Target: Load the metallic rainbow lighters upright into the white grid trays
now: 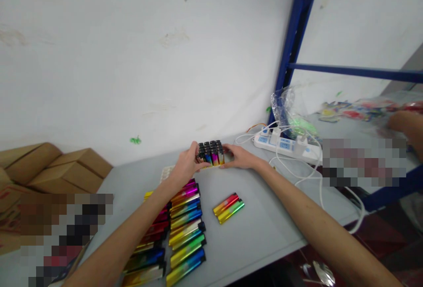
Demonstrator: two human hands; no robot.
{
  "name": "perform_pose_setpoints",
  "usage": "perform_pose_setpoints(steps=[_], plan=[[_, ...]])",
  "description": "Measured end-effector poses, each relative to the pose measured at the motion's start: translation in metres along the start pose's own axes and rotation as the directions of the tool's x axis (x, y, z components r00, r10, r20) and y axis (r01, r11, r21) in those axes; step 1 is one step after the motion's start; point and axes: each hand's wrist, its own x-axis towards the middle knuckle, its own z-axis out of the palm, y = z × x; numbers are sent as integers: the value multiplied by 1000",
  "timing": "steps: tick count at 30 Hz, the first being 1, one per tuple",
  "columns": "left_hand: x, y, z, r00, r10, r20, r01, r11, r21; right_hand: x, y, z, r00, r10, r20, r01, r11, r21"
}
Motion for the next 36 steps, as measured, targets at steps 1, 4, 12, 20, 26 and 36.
perform_pose_setpoints(steps=[1,4,12,20,26,36], plan=[[1,-1,0,1000,12,-2,-12,1000,24,0,0,0,1000,-6,0,6,1000,2],[3,0,-2,999,48,-26,-45,994,96,0,0,0,1000,-4,-2,4,1000,8],[-36,35,-9,982,88,-164,-29,943,331,0,1,0,1000,-1,4,1,1000,2],[-93,67,39,910,97,403,-283,857,431,1,7,2,1000,-7,-9,6,999,-36],[-82,63,44,886,-31,463,-209,864,458,0,7,2,1000,-4,-12,4,1000,-17],[-69,61,22,963,-5,271,-29,993,118,0,7,2,1000,3,-8,-3,1000,-27]])
